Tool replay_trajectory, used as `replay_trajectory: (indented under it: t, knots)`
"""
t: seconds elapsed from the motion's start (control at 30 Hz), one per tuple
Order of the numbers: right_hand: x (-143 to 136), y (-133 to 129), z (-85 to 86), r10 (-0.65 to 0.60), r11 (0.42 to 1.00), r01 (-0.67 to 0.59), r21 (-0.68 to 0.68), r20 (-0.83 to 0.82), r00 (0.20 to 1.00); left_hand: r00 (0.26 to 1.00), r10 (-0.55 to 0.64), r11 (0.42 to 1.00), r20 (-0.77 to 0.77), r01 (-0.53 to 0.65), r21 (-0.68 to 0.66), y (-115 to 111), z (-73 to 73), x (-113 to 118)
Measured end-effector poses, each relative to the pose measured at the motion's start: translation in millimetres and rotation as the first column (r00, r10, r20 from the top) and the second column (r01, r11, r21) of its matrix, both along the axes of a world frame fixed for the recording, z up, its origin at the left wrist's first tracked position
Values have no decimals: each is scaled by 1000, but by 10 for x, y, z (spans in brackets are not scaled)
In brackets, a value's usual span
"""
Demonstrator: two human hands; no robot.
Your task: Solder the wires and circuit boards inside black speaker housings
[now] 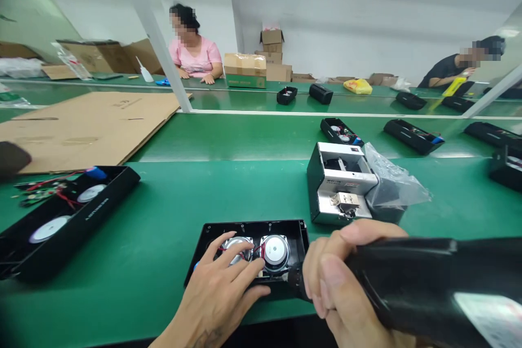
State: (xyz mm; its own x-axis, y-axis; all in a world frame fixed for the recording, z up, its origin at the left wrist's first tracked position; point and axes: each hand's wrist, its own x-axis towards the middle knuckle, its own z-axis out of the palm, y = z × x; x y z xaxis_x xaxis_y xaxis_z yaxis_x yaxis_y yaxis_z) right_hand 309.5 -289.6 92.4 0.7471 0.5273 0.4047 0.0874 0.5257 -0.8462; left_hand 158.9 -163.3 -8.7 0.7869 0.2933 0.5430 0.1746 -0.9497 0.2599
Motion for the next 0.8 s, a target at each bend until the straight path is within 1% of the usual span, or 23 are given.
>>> replay_trajectory:
  t: [0.07,0.13,0.27,0.5,0.57,0.7,0.8]
  knots:
    - [-54,112,44,-19,1000,19,18,-37,999,999,5,1000,48,-5,5,-23,-57,11]
    - [-46,150,15,4,1000,-3,12,-50,999,997,10,1000,73,-10,3,-37,-82,8]
    - [2,148,-62,29,1000,-29,-6,-57,998,996,11,1000,84,-10,-12,-34,-75,2]
    - [6,183,-83,30,999,-31,-12,-89,996,996,22,999,91,-19,-30,-35,-70,8]
    - [21,191,-111,48,999,-49,-9,-84,995,996,22,999,91,-19,-30,-34,-68,9]
    - [57,181,-167,122,992,-123,-15,-56,991,995,17,1000,96,-16,-18,-31,-56,15]
    - [47,154,-185,156,985,-158,-68,-34,987,995,21,1000,95,-20,-8,-29,-64,18]
